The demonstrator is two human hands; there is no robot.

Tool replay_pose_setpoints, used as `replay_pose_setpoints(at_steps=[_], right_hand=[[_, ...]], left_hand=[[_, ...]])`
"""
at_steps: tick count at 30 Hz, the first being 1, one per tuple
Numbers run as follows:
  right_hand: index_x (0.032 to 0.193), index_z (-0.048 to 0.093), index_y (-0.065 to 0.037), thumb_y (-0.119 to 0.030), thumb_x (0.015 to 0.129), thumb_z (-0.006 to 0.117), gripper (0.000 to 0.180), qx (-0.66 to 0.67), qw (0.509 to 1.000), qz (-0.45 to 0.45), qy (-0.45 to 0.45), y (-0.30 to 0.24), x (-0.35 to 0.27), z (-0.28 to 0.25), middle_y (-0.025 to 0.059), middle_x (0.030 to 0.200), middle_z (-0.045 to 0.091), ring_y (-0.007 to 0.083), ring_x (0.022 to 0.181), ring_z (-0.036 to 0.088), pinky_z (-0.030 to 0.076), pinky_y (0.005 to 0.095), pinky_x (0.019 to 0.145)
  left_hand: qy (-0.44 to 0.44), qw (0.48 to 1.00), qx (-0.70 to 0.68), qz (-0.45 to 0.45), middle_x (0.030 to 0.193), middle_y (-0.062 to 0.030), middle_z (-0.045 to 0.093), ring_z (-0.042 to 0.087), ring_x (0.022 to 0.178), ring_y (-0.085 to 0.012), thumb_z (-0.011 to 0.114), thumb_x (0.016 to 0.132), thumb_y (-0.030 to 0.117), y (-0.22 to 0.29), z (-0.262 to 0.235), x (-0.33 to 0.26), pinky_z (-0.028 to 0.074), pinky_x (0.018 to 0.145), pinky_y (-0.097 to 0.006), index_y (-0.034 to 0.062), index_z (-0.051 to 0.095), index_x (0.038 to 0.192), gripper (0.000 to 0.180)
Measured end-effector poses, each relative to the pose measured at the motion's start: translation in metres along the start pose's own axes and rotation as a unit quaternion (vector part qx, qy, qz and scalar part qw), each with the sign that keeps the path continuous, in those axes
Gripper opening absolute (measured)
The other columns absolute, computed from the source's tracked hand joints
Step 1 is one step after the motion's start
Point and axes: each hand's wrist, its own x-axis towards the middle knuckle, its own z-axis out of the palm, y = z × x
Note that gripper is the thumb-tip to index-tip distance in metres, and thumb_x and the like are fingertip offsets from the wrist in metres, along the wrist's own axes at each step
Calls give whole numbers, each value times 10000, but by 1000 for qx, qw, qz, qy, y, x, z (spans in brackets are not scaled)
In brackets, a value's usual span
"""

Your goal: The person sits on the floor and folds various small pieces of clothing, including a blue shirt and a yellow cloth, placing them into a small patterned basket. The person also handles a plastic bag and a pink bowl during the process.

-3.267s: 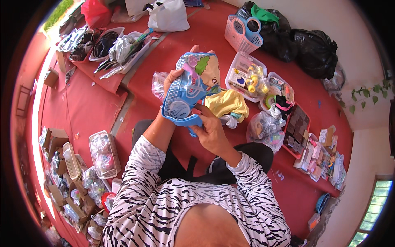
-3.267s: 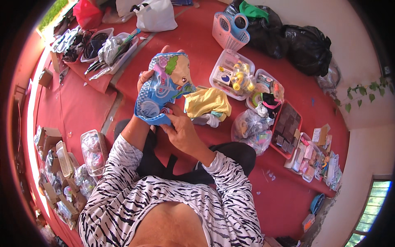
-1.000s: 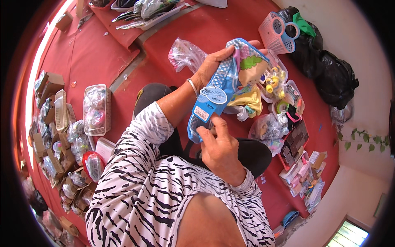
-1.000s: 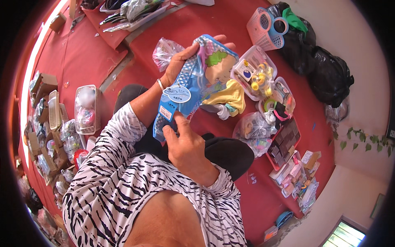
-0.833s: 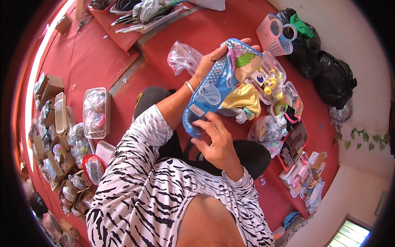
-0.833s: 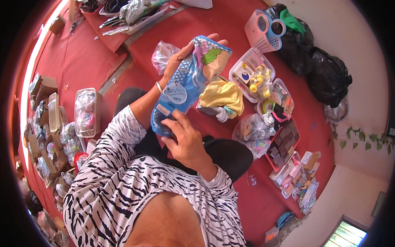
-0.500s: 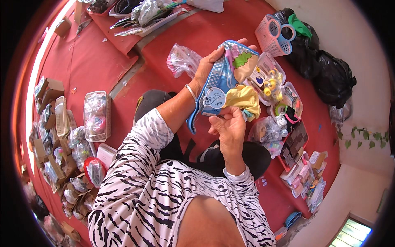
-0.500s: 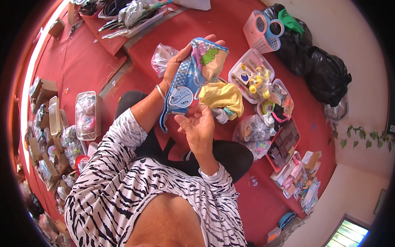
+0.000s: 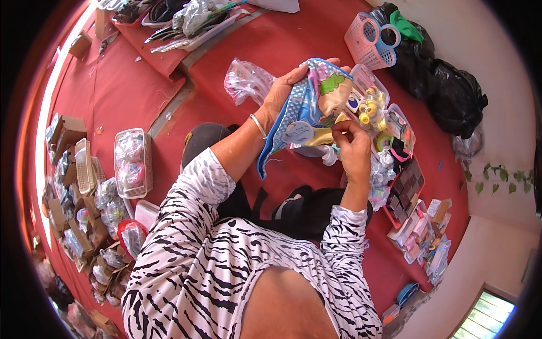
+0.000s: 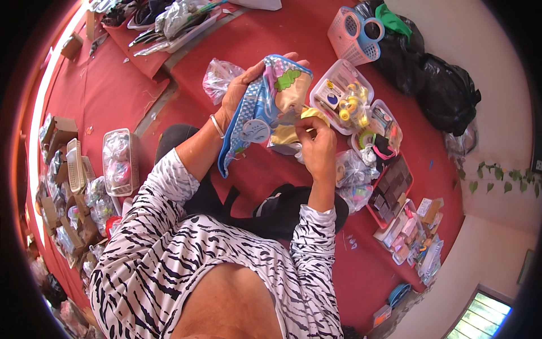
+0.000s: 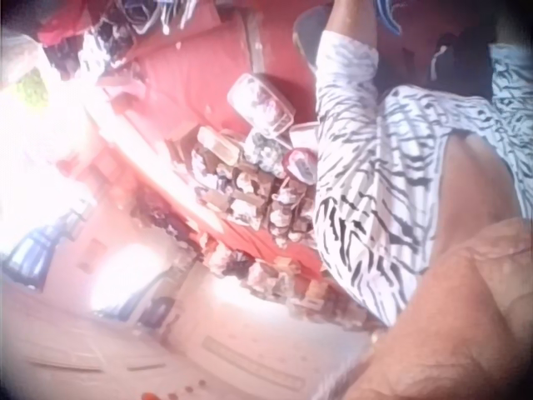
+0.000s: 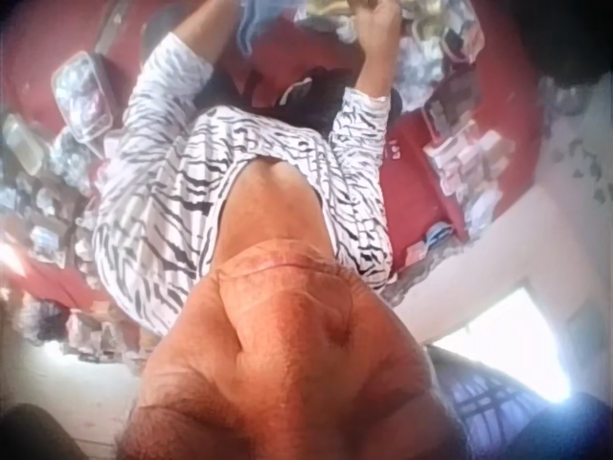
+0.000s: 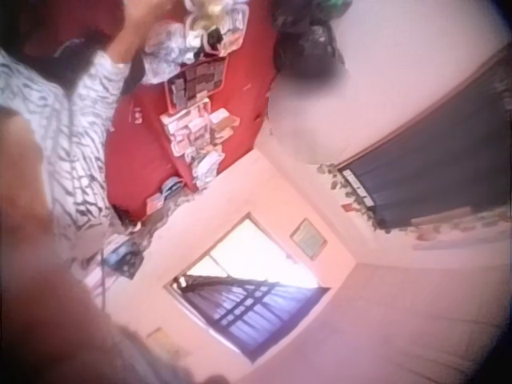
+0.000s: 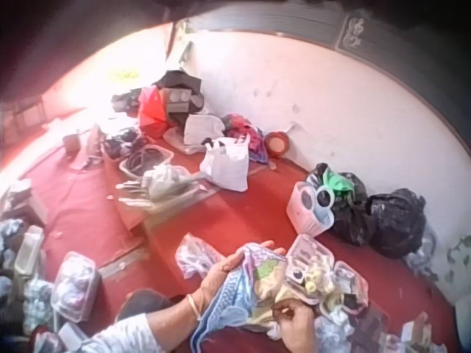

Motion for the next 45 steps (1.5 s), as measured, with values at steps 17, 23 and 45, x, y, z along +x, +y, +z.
replay_pose_setpoints(at_steps=[17, 23, 45], right_hand=[[981, 486, 14, -246, 738, 739, 437, 204, 979, -22, -13, -19, -84, 97, 137, 869, 570, 265, 784, 594, 475, 364, 693], [944, 510, 18, -132, 751, 705, 312, 275, 955, 57, -95, -36, -62, 108, 58, 759, 587, 119, 685, 569, 473, 267, 634], [918, 607, 39, -102, 772, 684, 217, 331, 931, 71, 133, -20, 9, -62, 45, 788, 628, 85, 695, 579, 470, 207, 662]], left_hand=[[116, 987, -4, 116, 1294, -147, 485, 510, 1128, -323, 330, 939, 328, 11, -20, 4, 418, 957, -454, 36, 413, 1290, 464], [114, 985, 61, 117, 1311, -143, 469, 502, 1136, -311, 385, 928, 325, 7, -14, 4, 427, 945, -442, 52, 382, 1320, 477], [309, 671, 670, 77, 958, -55, 595, 509, 856, -109, 412, 940, 428, 23, -20, 3, 390, 796, -254, 71, 544, 922, 382]])
